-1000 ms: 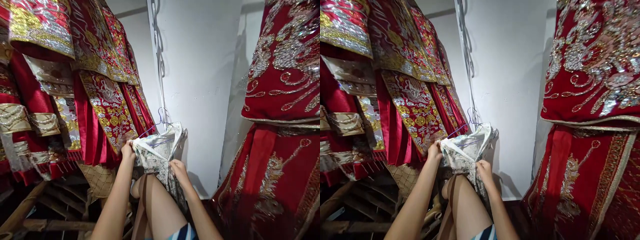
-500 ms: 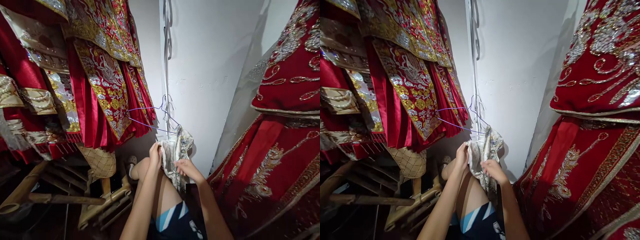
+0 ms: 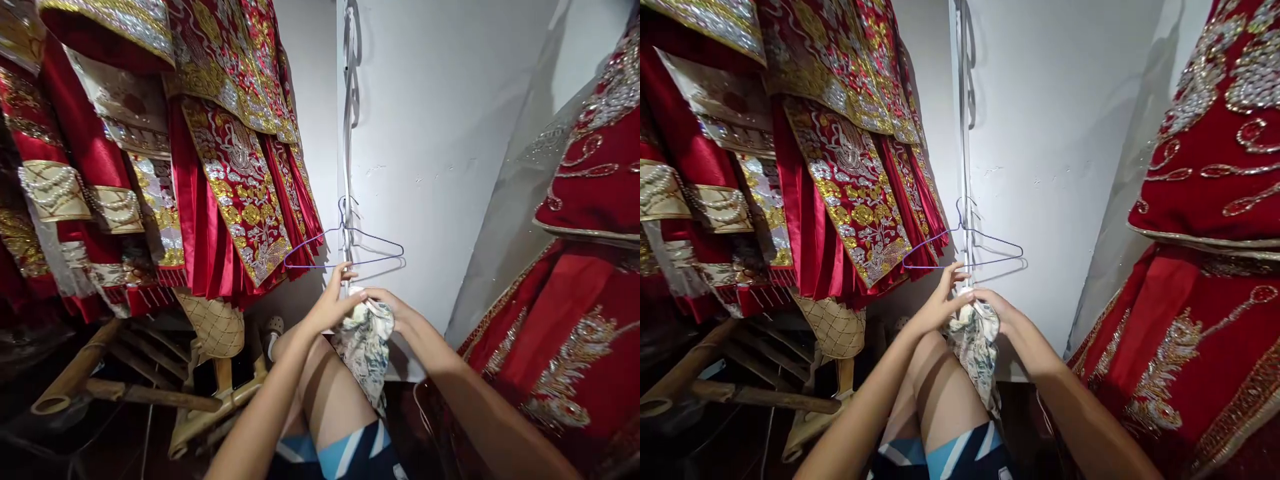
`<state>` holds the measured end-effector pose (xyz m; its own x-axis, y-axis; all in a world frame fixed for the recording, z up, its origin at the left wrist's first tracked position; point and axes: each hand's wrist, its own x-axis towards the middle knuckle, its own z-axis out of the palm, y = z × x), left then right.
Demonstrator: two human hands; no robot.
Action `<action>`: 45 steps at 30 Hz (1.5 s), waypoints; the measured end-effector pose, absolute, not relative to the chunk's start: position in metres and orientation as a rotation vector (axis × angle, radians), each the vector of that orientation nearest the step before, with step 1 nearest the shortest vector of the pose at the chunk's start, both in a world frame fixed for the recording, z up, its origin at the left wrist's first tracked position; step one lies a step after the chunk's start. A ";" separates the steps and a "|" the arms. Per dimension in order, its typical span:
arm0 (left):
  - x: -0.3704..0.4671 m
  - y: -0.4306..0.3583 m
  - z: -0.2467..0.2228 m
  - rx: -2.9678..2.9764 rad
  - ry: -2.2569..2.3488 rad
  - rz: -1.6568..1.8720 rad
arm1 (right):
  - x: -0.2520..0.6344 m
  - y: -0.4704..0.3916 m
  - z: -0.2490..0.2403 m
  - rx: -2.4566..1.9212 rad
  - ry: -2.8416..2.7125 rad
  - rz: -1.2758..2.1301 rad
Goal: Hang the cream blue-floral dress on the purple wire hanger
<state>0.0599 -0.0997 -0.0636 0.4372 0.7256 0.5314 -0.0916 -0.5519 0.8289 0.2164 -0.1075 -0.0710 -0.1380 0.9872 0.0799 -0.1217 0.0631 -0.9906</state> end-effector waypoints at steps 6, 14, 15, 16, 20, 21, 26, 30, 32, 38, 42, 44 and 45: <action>0.022 -0.083 -0.080 1.849 0.659 0.500 | 0.257 -0.115 -0.018 -1.062 -1.841 1.679; -0.052 -0.043 -0.084 2.280 1.521 0.701 | 0.286 -0.032 -0.033 -1.322 -1.703 0.538; -0.056 -0.037 -0.081 2.281 1.584 0.711 | 0.281 -0.022 -0.039 -1.317 -1.676 0.479; -0.059 -0.031 -0.078 2.282 1.647 0.711 | 0.276 -0.012 -0.046 -1.317 -1.658 0.430; -0.063 -0.017 -0.069 2.278 1.832 0.669 | 0.268 0.004 -0.064 -1.347 -1.697 0.369; -0.063 -0.016 -0.068 2.275 1.851 0.674 | 0.270 0.004 -0.067 -1.357 -1.715 0.366; -0.052 -0.016 -0.065 2.265 1.760 0.915 | 0.292 -0.011 -0.066 -1.381 -1.779 0.373; -0.034 -0.001 -0.054 2.188 1.652 1.138 | 0.295 -0.023 -0.060 -1.375 -1.845 0.439; -0.026 0.014 -0.046 2.160 1.612 1.159 | 0.295 -0.027 -0.057 -1.365 -1.876 0.469; -0.009 0.049 -0.034 2.202 1.453 1.038 | 0.295 -0.038 -0.052 -1.294 -1.977 0.416; -0.007 0.048 -0.027 2.265 1.353 1.088 | 0.292 -0.051 -0.053 -1.258 -2.045 0.369; -0.010 0.043 -0.023 2.300 1.320 1.130 | 0.294 -0.059 -0.051 -1.320 -2.049 0.300; -0.012 0.041 -0.021 2.317 1.307 1.143 | 0.297 -0.063 -0.050 -1.391 -2.027 0.232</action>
<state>-0.0117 0.0407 -0.0212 0.2917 0.8078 0.5122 0.6150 -0.5685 0.5464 0.2965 -0.0626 -0.0497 -0.2167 0.8828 0.4168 0.7658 0.4185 -0.4883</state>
